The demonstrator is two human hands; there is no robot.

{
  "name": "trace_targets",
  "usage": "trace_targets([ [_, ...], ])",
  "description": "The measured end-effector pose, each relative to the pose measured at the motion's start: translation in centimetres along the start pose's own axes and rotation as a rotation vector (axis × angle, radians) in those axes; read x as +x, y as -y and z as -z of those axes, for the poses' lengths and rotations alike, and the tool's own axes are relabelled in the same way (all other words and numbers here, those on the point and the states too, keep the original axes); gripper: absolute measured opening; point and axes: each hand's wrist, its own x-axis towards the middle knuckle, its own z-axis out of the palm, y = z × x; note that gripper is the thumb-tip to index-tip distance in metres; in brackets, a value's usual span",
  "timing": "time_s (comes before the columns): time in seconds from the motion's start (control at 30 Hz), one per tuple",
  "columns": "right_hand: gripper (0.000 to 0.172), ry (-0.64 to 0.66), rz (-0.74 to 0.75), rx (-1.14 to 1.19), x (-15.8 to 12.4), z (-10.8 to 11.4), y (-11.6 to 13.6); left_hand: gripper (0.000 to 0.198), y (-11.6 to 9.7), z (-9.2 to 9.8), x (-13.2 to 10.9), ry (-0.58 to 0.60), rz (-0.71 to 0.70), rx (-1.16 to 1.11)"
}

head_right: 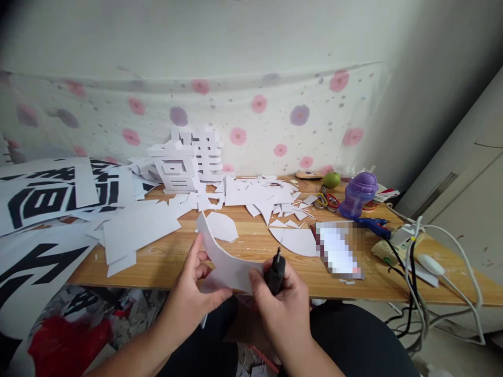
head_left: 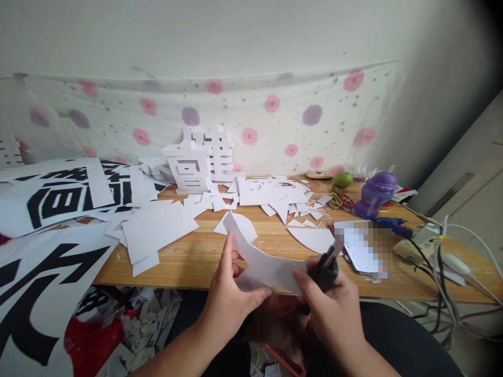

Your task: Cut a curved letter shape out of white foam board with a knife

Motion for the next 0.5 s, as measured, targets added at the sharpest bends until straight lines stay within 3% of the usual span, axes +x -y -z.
trace_targets([
  [0.17,0.037,0.243,-0.124,0.24,0.1,0.3,1.0,0.124,-0.8,0.2,-0.2,0.17,-0.013,-0.12],
  [0.23,0.04,0.368,-0.104,0.293,1.0,1.2,1.3,0.129,-0.8,0.6,-0.4,0.255,0.005,-0.152],
  [0.3,0.041,0.5,-0.036,0.192,2.2,2.2,1.6,0.126,-0.6,1.0,-0.6,0.288,-0.018,-0.11],
  [0.37,0.042,0.631,0.053,-0.024,3.0,2.9,1.8,0.114,-0.4,1.4,-0.8,0.277,-0.127,-0.02],
  [0.5,0.048,0.84,0.225,-0.383,3.3,3.0,2.3,0.092,-0.8,2.3,-1.2,0.334,-0.306,0.103],
])
